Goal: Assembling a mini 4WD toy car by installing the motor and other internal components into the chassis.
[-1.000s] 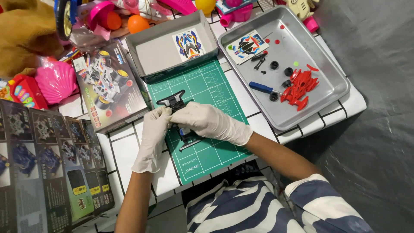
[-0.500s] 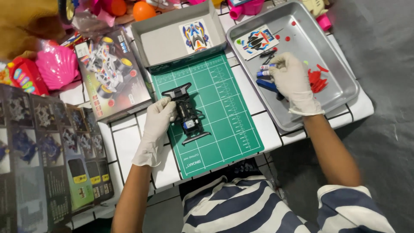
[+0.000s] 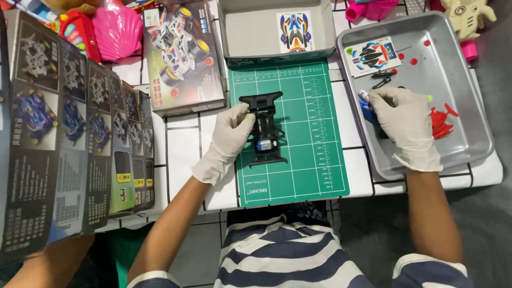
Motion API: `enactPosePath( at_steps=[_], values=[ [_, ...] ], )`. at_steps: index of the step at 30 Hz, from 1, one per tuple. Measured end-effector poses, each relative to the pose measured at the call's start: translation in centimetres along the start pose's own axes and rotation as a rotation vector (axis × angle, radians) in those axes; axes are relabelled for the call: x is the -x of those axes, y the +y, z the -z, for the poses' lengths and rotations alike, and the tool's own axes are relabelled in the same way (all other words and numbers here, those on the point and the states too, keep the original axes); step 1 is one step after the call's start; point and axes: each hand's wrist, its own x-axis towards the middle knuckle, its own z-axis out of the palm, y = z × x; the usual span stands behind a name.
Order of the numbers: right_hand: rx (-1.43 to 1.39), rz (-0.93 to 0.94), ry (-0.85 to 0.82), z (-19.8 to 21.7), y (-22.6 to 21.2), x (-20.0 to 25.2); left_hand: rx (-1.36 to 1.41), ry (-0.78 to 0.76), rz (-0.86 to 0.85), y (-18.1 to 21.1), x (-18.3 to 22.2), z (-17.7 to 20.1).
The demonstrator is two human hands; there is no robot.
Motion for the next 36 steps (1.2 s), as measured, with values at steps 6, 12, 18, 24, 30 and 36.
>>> enactPosePath(
  at_steps=[6, 12, 18, 24, 30, 36],
  values=[
    [0.086, 0.271, 0.072, -1.5, 2.8, -0.2, -0.095, 0.118, -0.229, 1.8, 0.6, -0.3],
    [0.137, 0.524, 0.254, -1.4, 2.3, -0.2, -0.052, 0.086, -0.166, 2.2, 0.5, -0.1],
    [0.322, 0.723, 0.577, -5.6, -4.3, 3.9, -0.039, 0.123, -0.137, -7.2, -1.0, 0.8],
    [0.037, 0.791, 0.227, -11.7, -10.5, 6.0, -0.064, 0.033, -0.159, -4.6, -0.9, 0.8],
    [-0.016, 0.743, 0.205, -13.4, -9.7, 6.0, -0.008, 0.108, -0.088, -7.4, -0.7, 0.5],
    [-0.042, 0.727, 0.147, -13.4, -9.6, 6.2, 0.001, 0.158, -0.081, -8.8, -1.6, 0.2]
  ],
)
